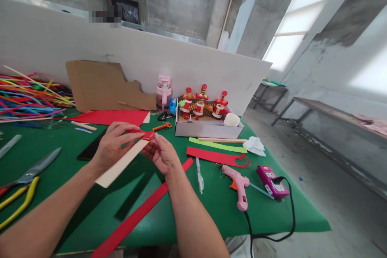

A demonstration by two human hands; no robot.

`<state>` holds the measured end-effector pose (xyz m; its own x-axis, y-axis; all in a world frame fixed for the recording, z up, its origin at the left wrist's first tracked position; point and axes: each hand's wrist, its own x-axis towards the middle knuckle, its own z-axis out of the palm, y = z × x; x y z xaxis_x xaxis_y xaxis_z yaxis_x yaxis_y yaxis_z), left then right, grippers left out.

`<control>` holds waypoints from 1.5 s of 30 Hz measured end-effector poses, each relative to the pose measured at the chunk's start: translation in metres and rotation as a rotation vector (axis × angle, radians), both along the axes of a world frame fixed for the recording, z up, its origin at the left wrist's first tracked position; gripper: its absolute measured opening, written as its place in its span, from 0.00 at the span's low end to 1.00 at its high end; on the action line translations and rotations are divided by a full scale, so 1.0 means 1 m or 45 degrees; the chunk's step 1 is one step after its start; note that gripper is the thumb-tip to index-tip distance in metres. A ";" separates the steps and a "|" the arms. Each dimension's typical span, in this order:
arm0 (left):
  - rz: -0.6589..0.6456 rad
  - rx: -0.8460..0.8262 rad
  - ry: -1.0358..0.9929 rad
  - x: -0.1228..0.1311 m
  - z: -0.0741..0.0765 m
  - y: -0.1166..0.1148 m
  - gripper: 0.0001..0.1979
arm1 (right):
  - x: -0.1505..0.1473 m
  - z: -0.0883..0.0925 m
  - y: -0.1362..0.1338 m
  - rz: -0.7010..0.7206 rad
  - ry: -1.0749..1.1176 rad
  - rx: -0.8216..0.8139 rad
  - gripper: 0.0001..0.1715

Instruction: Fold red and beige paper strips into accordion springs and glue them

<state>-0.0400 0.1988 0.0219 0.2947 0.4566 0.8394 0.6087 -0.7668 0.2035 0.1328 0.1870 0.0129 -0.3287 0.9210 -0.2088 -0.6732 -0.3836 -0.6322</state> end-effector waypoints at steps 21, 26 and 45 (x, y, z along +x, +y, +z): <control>-0.047 -0.531 -0.132 -0.001 0.007 -0.004 0.13 | -0.001 -0.009 0.004 -0.082 -0.172 0.036 0.17; -0.091 -0.784 -0.074 0.005 0.008 -0.007 0.14 | -0.006 -0.011 0.001 -0.079 -0.285 0.077 0.20; -0.400 -1.172 -1.172 0.002 0.012 -0.003 0.14 | -0.013 -0.010 -0.002 -0.236 -0.689 0.631 0.33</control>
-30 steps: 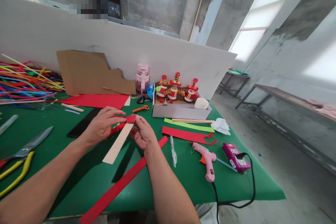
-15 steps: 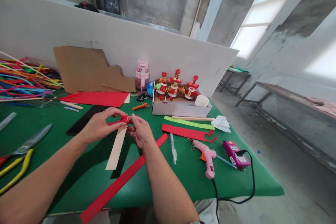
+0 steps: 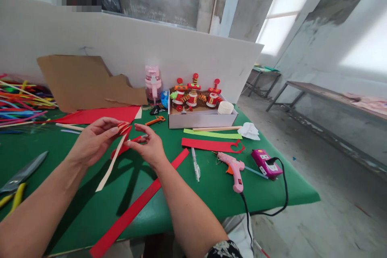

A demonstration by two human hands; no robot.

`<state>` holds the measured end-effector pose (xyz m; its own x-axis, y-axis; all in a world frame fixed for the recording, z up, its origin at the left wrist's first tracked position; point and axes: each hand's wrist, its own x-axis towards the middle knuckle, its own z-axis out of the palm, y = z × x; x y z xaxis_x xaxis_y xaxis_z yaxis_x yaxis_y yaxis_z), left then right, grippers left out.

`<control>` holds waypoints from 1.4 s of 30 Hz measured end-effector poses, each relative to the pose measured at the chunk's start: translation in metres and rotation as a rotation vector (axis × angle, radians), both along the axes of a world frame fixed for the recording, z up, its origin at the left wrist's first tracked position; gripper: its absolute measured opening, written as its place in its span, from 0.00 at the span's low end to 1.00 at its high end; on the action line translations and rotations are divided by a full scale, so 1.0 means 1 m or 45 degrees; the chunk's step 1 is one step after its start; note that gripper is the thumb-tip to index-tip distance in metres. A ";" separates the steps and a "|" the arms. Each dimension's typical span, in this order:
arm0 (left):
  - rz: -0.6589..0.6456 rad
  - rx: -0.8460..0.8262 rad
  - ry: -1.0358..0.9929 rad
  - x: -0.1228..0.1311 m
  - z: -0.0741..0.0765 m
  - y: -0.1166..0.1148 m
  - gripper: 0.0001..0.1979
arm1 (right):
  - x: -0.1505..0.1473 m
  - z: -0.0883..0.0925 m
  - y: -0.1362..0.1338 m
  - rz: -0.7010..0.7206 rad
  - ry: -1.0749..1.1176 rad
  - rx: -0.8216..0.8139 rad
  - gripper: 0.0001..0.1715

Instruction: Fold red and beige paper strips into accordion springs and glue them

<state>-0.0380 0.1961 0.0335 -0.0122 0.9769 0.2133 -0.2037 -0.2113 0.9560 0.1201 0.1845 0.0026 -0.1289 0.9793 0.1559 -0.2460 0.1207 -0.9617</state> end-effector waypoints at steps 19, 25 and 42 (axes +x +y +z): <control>-0.026 -0.004 0.059 0.004 -0.004 -0.003 0.15 | 0.000 0.015 -0.009 -0.280 -0.215 0.224 0.20; -0.022 0.009 -0.016 -0.002 -0.002 0.001 0.14 | 0.004 0.015 -0.007 -0.249 -0.218 0.241 0.20; 0.161 0.291 0.413 -0.005 -0.009 0.003 0.12 | 0.010 0.012 0.000 -0.003 0.391 -0.274 0.16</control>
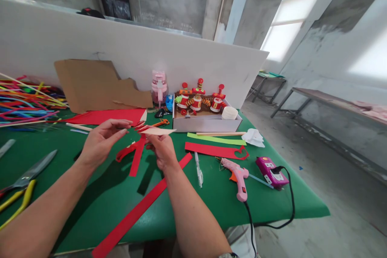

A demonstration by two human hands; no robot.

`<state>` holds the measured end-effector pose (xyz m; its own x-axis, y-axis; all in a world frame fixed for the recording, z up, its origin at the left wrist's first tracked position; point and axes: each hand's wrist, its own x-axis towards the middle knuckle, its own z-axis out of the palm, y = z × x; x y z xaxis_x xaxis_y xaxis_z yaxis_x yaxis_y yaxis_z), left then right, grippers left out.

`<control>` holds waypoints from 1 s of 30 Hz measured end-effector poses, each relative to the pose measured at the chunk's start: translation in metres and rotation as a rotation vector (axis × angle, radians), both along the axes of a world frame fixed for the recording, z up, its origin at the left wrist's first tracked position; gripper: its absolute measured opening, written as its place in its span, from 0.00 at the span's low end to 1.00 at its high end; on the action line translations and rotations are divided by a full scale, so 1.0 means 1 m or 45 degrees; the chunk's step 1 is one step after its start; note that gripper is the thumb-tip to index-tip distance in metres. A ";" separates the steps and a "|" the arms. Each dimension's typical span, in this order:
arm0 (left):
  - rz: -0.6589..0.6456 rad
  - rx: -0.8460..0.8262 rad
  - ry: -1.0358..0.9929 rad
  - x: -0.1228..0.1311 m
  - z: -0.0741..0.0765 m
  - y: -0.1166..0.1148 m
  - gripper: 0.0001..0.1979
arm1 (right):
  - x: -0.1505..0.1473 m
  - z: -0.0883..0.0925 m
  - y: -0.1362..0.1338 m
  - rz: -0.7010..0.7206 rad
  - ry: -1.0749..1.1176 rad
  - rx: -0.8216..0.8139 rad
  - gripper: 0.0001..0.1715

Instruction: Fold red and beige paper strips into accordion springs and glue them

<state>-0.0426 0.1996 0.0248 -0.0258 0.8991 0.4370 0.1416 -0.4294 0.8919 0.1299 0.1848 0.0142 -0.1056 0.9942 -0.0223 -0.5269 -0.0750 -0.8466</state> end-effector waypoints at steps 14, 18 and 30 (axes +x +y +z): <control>0.026 0.366 0.648 0.016 -0.006 -0.010 0.19 | -0.002 -0.003 0.002 0.053 0.144 -0.191 0.16; -0.069 0.403 0.692 0.018 -0.006 -0.012 0.18 | -0.004 -0.004 0.002 0.043 0.115 -0.175 0.20; 0.084 -0.134 0.121 0.028 -0.008 -0.011 0.12 | -0.006 -0.002 -0.001 -0.077 -0.223 -0.145 0.24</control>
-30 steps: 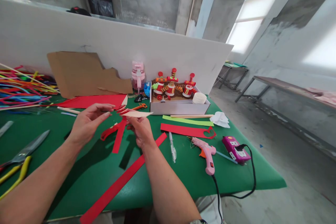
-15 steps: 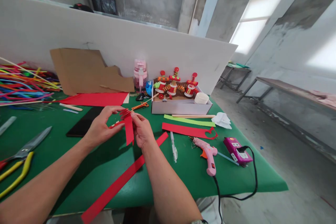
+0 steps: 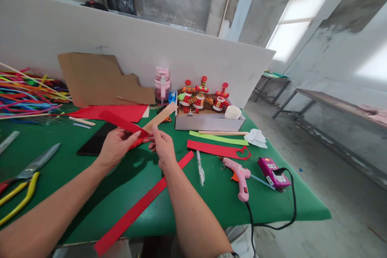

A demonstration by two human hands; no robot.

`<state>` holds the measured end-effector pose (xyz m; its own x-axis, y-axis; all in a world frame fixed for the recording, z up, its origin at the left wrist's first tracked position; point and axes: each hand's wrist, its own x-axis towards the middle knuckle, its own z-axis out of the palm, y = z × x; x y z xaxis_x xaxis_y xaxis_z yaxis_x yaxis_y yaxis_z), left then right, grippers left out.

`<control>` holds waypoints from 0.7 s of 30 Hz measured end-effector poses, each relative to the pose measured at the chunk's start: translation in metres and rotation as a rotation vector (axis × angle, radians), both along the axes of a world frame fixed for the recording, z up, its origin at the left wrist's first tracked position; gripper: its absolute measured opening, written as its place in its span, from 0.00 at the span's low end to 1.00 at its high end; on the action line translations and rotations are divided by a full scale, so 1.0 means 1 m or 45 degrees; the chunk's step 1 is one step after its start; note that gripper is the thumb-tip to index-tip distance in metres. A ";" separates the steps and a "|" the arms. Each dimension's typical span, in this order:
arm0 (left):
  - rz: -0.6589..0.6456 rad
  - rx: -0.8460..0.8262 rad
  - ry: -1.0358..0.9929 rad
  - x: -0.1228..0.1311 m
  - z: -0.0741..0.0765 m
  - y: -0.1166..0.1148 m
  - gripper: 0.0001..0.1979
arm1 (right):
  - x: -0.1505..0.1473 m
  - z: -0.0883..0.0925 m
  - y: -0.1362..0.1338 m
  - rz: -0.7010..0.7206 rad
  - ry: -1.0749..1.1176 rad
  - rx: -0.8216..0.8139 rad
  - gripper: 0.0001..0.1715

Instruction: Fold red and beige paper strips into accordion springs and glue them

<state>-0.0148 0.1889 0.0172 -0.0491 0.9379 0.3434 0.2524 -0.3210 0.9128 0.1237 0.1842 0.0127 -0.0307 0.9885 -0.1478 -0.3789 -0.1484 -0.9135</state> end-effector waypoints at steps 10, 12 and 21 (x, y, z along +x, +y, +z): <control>-0.119 -0.377 -0.776 0.010 -0.005 0.004 0.20 | -0.007 -0.009 0.000 -0.105 -0.136 0.252 0.14; -0.173 -0.382 -0.786 0.010 -0.007 0.004 0.19 | -0.008 -0.010 0.000 -0.148 -0.156 0.262 0.12; -0.176 -0.420 -0.818 0.009 -0.007 0.005 0.18 | -0.010 -0.012 -0.001 -0.166 -0.050 0.241 0.13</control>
<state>-0.0056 0.1942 0.0099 -0.0196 0.9997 -0.0145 -0.3877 0.0058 0.9218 0.1134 0.1835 0.0010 0.1013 0.9940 0.0423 -0.3471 0.0751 -0.9348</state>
